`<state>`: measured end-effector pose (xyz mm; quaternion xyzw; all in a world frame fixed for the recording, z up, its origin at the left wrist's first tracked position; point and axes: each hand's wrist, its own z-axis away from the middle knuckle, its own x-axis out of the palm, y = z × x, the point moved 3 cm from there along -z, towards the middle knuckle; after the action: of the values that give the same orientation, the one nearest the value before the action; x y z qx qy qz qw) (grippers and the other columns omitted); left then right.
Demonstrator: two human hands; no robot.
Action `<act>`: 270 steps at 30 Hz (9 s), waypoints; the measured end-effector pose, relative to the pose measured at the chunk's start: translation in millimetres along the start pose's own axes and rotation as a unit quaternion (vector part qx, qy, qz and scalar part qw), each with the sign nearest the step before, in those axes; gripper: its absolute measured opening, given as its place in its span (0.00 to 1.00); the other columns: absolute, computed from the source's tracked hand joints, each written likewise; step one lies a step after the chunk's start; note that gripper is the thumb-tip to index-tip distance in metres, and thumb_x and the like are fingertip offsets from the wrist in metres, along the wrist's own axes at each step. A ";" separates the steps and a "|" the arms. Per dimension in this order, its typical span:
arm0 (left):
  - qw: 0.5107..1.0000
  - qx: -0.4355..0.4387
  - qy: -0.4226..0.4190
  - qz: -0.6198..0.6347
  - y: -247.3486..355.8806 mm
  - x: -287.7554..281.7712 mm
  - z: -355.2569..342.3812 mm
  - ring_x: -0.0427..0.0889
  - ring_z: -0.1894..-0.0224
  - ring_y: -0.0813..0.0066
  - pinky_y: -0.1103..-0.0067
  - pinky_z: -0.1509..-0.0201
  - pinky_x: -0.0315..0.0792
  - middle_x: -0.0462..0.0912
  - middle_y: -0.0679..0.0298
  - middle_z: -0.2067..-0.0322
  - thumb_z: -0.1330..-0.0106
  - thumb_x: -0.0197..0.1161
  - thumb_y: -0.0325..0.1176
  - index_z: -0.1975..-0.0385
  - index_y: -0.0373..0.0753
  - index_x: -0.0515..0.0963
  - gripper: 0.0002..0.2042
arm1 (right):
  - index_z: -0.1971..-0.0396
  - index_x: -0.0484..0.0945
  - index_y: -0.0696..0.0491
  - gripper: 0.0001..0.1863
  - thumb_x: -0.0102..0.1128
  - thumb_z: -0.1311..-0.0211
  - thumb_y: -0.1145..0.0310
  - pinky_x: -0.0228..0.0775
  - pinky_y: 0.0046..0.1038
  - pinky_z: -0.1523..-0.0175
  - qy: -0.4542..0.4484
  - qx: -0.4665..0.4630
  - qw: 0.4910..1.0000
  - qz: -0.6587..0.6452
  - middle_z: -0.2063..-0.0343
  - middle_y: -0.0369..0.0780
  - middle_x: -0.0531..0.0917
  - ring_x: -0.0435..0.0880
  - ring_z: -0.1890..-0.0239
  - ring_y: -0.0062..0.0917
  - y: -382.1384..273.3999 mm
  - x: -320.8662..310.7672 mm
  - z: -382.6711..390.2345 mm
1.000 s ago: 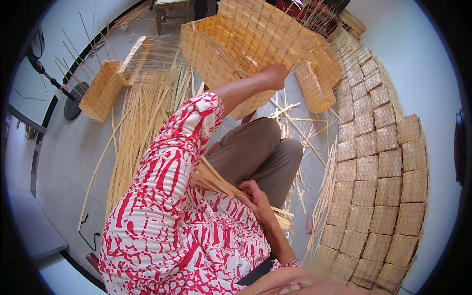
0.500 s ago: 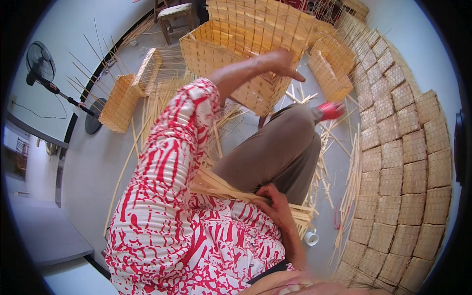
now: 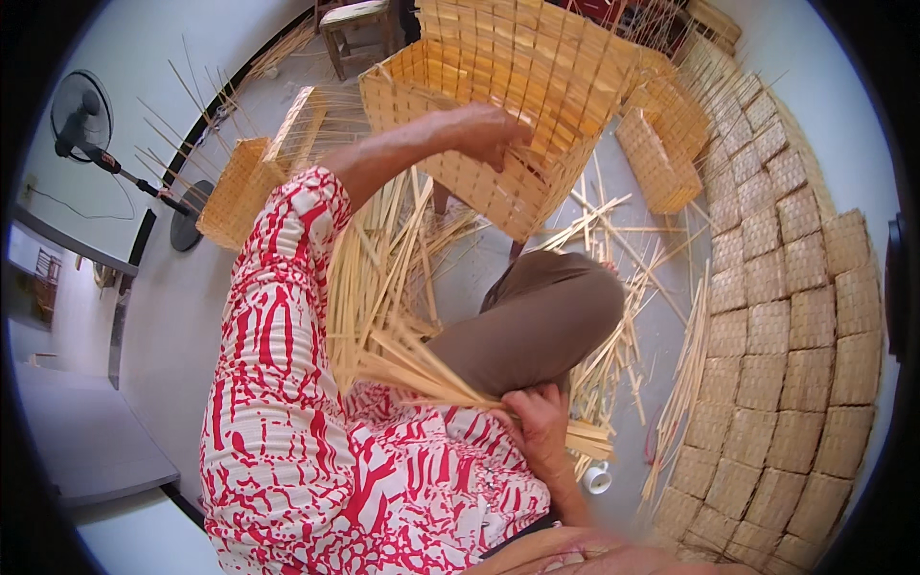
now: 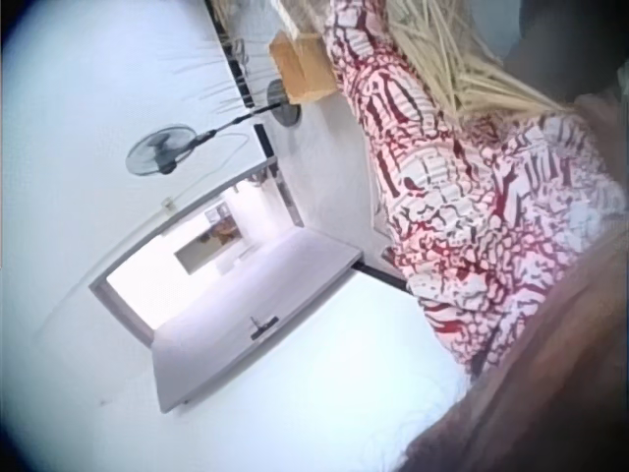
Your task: The person weaves thin bamboo strips into a rectangular basket by hand, interlacing them through the vertical frame. They periodically rotate the basket to continue weaving along different edges.
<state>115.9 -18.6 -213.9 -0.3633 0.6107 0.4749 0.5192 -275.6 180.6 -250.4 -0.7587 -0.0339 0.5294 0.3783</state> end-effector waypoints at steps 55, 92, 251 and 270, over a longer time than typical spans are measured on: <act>0.803 0.382 0.133 -0.437 86.2 -173.4 -141.4 0.83 0.59 0.65 0.67 0.49 0.72 0.83 0.65 0.69 0.37 0.62 0.34 0.76 0.42 0.83 0.07 | 0.60 0.87 0.52 0.08 0.59 0.31 0.72 0.68 0.16 0.65 0.137 -0.030 0.913 -0.384 0.68 0.27 0.85 0.77 0.69 0.07 161.7 -203.7 -395.1; 0.852 0.003 0.468 -0.235 80.7 -112.6 -113.5 0.88 0.60 0.60 0.68 0.58 0.79 0.87 0.63 0.68 0.38 0.70 0.35 0.61 0.40 0.83 0.10 | 0.61 0.87 0.53 0.06 0.63 0.30 0.70 0.68 0.16 0.66 0.179 -0.004 0.905 -0.387 0.70 0.29 0.86 0.77 0.71 0.08 154.4 -209.1 -402.5; 0.902 0.032 0.429 -0.040 -0.2 -119.8 -86.5 0.85 0.58 0.50 0.58 0.53 0.78 0.86 0.53 0.65 0.39 0.60 0.30 0.69 0.36 0.82 0.06 | 0.64 0.86 0.52 0.16 0.76 0.41 0.56 0.74 0.37 0.62 0.164 -0.047 0.970 0.175 0.72 0.40 0.87 0.86 0.70 0.32 98.8 -219.6 -417.7; 0.724 0.264 0.472 -0.427 -8.4 -167.1 -3.8 0.88 0.65 0.70 0.71 0.56 0.81 0.85 0.64 0.66 0.40 0.69 0.33 0.64 0.41 0.82 0.07 | 0.45 0.80 0.58 0.16 0.63 0.29 0.69 0.74 0.22 0.79 0.091 -0.023 0.994 -0.058 0.68 0.39 0.87 0.87 0.78 0.20 23.9 -150.6 -456.3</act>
<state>155.6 -32.9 -51.9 -0.6111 0.6577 -0.2106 0.3869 28.4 -150.1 -77.9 -0.8090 -0.0557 0.4340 0.3924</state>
